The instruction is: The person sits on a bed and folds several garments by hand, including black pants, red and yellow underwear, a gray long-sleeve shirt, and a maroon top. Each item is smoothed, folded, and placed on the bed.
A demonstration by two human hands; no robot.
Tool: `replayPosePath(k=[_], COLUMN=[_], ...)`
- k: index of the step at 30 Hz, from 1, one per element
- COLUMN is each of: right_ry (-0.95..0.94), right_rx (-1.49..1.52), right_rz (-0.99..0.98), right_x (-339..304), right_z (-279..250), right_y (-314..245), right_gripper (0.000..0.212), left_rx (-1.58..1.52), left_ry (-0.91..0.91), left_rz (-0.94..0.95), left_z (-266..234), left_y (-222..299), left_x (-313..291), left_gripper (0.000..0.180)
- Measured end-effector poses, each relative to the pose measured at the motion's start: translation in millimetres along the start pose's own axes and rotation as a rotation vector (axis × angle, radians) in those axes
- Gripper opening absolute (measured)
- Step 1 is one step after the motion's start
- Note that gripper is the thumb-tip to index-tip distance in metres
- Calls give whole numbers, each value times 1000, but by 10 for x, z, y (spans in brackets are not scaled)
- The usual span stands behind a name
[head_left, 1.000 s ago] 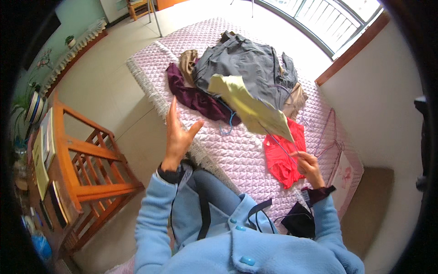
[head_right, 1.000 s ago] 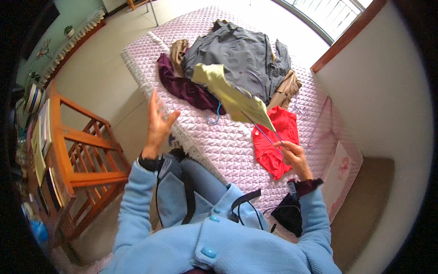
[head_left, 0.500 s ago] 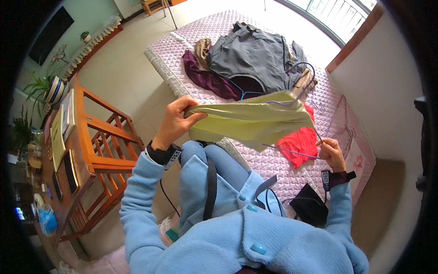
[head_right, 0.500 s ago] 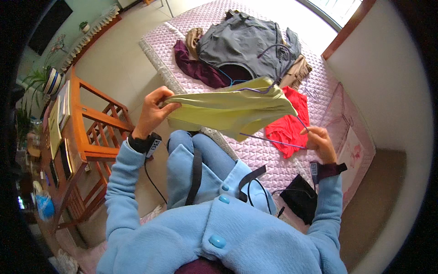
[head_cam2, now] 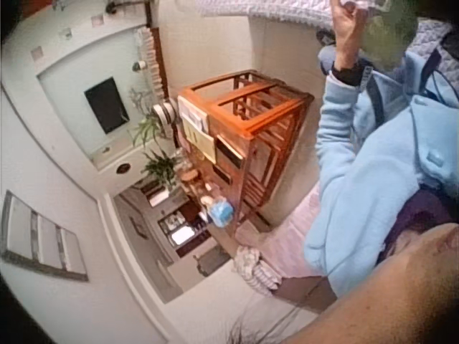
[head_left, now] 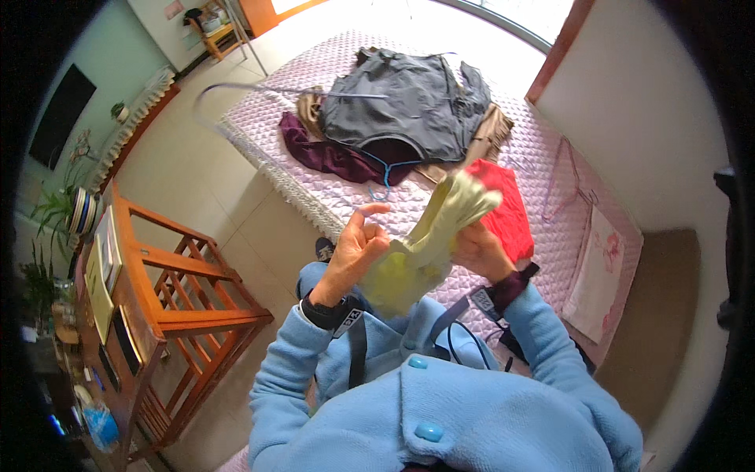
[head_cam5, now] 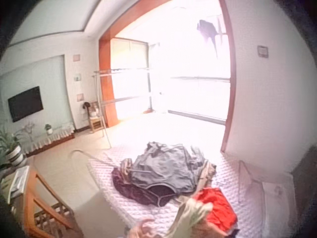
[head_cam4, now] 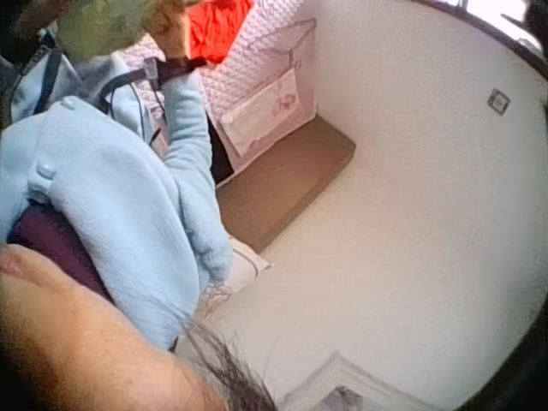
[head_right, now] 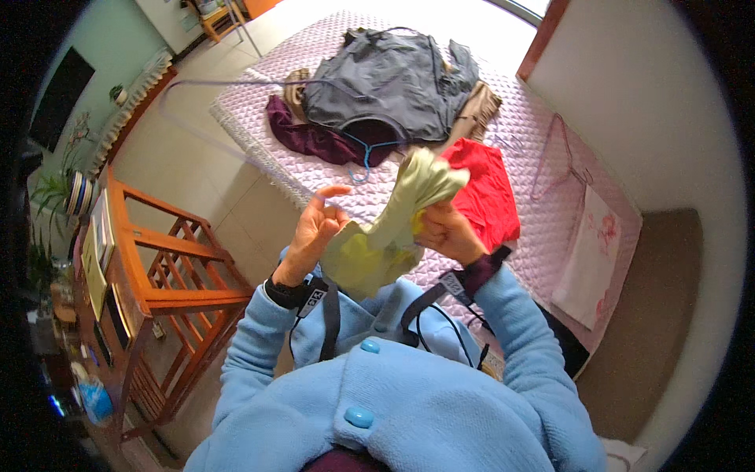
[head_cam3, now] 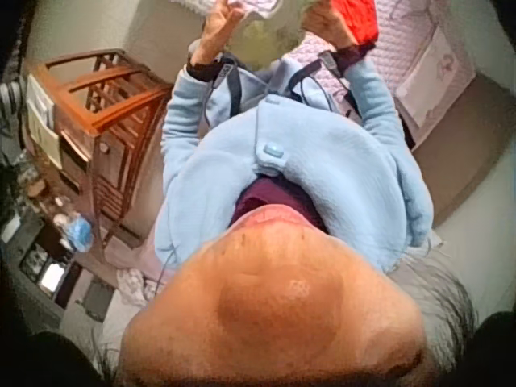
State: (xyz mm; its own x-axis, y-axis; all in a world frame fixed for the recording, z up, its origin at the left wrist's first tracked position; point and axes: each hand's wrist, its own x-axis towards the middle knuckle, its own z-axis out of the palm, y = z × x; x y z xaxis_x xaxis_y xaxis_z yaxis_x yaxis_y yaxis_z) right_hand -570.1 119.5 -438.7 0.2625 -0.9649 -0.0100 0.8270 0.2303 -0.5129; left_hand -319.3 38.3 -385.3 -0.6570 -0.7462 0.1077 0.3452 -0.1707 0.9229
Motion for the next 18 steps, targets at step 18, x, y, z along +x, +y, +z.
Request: replayPosePath(k=[18], right_ry=[-15], right_rx=[-400], right_rz=[376], right_x=[-259], right_z=[179], right_y=[647], right_gripper=[30], left_rx=[319], left_ry=[-683], left_rz=[-424], left_z=[509], left_y=[141], left_x=[186], left_gripper=[25])
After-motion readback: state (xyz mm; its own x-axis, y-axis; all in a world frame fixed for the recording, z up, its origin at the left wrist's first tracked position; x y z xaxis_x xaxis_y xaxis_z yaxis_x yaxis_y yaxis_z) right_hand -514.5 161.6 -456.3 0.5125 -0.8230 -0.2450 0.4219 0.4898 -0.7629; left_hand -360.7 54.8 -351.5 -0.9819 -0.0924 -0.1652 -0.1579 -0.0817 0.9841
